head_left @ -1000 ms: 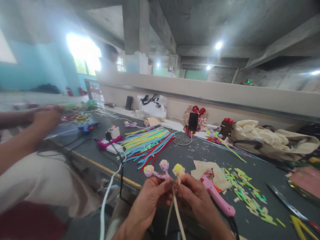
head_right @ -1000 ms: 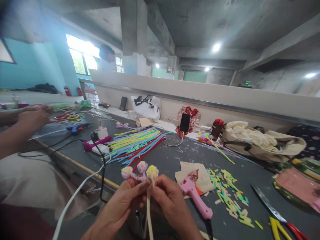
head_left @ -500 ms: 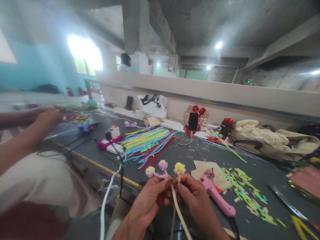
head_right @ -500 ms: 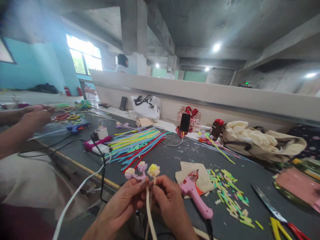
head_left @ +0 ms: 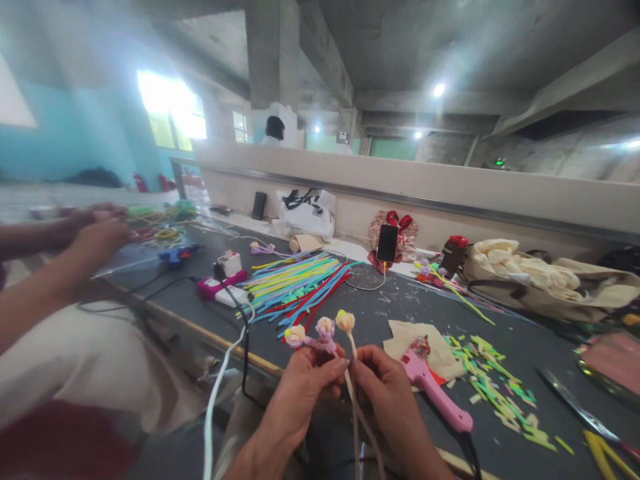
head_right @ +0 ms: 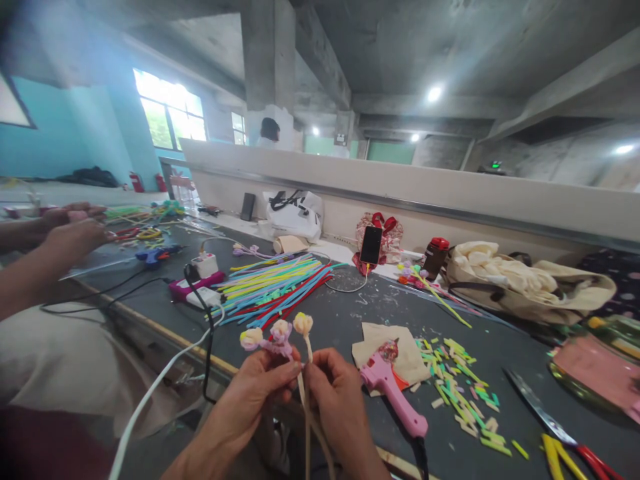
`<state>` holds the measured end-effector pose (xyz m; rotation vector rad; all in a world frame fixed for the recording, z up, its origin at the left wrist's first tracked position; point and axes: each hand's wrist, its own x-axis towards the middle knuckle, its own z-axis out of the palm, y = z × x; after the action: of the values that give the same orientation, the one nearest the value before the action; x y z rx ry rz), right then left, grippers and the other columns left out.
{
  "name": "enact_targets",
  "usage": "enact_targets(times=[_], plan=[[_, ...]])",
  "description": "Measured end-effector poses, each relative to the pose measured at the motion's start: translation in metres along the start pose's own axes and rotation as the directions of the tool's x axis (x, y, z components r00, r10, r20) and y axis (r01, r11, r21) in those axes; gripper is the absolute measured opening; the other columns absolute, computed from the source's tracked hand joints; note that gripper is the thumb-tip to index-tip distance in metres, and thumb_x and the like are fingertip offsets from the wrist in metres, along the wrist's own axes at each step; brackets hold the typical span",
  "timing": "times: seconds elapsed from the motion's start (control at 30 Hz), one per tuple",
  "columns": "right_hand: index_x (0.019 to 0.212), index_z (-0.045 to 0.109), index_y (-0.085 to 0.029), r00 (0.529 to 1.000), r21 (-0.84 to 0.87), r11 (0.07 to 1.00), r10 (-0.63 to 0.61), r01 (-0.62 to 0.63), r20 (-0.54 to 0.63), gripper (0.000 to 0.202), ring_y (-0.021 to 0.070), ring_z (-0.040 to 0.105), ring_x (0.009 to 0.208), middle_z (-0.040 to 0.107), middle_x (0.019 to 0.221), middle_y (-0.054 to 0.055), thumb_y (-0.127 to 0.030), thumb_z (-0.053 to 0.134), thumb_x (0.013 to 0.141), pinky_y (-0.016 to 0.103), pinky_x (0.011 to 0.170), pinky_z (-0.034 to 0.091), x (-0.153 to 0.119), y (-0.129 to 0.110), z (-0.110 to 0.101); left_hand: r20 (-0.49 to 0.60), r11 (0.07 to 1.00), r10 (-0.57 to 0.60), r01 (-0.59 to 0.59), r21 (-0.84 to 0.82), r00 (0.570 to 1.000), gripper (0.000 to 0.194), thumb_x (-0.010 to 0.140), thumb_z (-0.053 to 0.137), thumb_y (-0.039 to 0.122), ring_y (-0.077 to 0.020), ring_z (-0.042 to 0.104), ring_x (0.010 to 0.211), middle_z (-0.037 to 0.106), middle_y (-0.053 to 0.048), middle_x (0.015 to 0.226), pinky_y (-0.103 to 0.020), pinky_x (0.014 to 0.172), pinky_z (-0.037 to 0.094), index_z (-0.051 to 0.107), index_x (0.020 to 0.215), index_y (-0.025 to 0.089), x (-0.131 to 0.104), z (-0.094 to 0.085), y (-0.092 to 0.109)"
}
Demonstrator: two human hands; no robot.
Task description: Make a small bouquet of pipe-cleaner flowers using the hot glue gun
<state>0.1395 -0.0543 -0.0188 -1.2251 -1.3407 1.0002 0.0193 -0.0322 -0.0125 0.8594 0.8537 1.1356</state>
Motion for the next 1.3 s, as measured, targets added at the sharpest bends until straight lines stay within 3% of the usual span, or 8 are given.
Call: enact_targets(times=[0.17,0.3,0.53,0.67,0.77,0.9,1.07,1.3], plan=[[0.070,0.052,-0.015,0.987,0.116,0.990,-0.089,0.075,0.130,0.020,0.0055,0.030,0.044,0.038,0.050,-0.007,-0.033,0.051,0.078,0.017,0.042,0.024,-0.003,0.005,-0.009,0.143,0.988,-0.098,0.113,-0.104,0.985,0.016,0.056,0.070,0.021,-0.0035,0.042,0.041,0.051,0.004,0.051,-0.013,0.038,0.035,0.060,0.064,0.012,0.000,-0.004,0.000],[0.068,0.052,-0.015,0.977,0.070,0.992,-0.115,0.104,0.178,0.021,0.0057,0.032,0.046,0.041,0.053,-0.006,-0.034,0.053,0.077,0.017,0.043,0.025,-0.004,0.002,-0.015,0.225,0.980,-0.169,0.188,-0.068,0.960,0.019,0.056,0.071,0.021,-0.0045,0.045,0.042,0.054,0.002,0.055,-0.014,0.039,0.035,0.061,0.069,0.012,0.004,-0.010,-0.002],[0.079,0.056,-0.015,1.000,0.069,0.998,0.006,-0.006,0.012,0.014,0.0118,0.050,0.059,0.058,0.065,-0.001,-0.028,0.057,0.073,0.020,0.054,0.038,-0.002,-0.001,-0.006,0.183,0.991,-0.122,0.131,-0.034,0.975,0.014,0.063,0.067,0.022,-0.0050,0.048,0.044,0.055,0.001,0.053,-0.013,0.039,0.036,0.062,0.071,0.011,0.004,-0.014,0.003],[0.075,0.058,-0.015,0.994,0.034,0.999,0.030,-0.026,-0.108,0.015,0.0108,0.047,0.051,0.055,0.059,-0.002,-0.030,0.057,0.073,0.020,0.047,0.036,-0.005,0.008,-0.008,0.171,0.989,-0.130,0.139,-0.044,0.977,0.016,0.063,0.067,0.023,-0.0053,0.048,0.044,0.056,0.001,0.053,-0.013,0.039,0.038,0.062,0.072,0.011,0.005,-0.014,0.007],[0.075,0.061,-0.017,0.977,-0.096,0.987,-0.146,0.132,-0.156,0.012,0.0113,0.048,0.055,0.056,0.062,-0.001,-0.027,0.054,0.076,0.020,0.050,0.037,-0.010,0.007,-0.011,0.152,0.991,-0.126,0.133,-0.034,0.980,0.017,0.061,0.068,0.024,-0.0050,0.047,0.042,0.055,0.002,0.051,-0.013,0.037,0.037,0.062,0.070,0.011,0.004,-0.012,0.007],[0.080,0.063,-0.020,0.907,-0.221,0.885,-0.422,0.409,-0.013,0.013,0.0136,0.054,0.068,0.059,0.072,0.001,-0.015,0.051,0.077,0.022,0.061,0.040,-0.015,0.001,-0.010,0.102,0.992,-0.097,0.104,-0.069,0.990,0.019,0.057,0.070,0.023,-0.0068,0.049,0.042,0.056,0.002,0.051,-0.015,0.037,0.039,0.063,0.071,0.011,0.002,-0.009,0.004],[0.078,0.061,-0.019,0.886,-0.244,0.860,-0.464,0.447,-0.012,0.011,0.0119,0.053,0.059,0.059,0.068,0.001,-0.011,0.053,0.074,0.020,0.053,0.039,-0.014,0.004,-0.006,0.156,0.989,-0.132,0.141,-0.042,0.979,0.018,0.059,0.069,0.022,-0.0063,0.048,0.038,0.056,0.002,0.047,-0.014,0.035,0.038,0.063,0.072,0.012,0.001,-0.008,0.002],[0.081,0.059,-0.019,0.804,-0.313,0.757,-0.593,0.574,0.042,0.015,0.0129,0.055,0.065,0.059,0.071,0.003,-0.008,0.050,0.076,0.021,0.057,0.041,-0.013,0.007,-0.009,0.132,0.996,-0.086,0.084,0.017,0.987,0.015,0.065,0.064,0.025,-0.0061,0.046,0.036,0.054,0.003,0.044,-0.014,0.034,0.038,0.061,0.074,0.013,-0.003,-0.002,0.005]])
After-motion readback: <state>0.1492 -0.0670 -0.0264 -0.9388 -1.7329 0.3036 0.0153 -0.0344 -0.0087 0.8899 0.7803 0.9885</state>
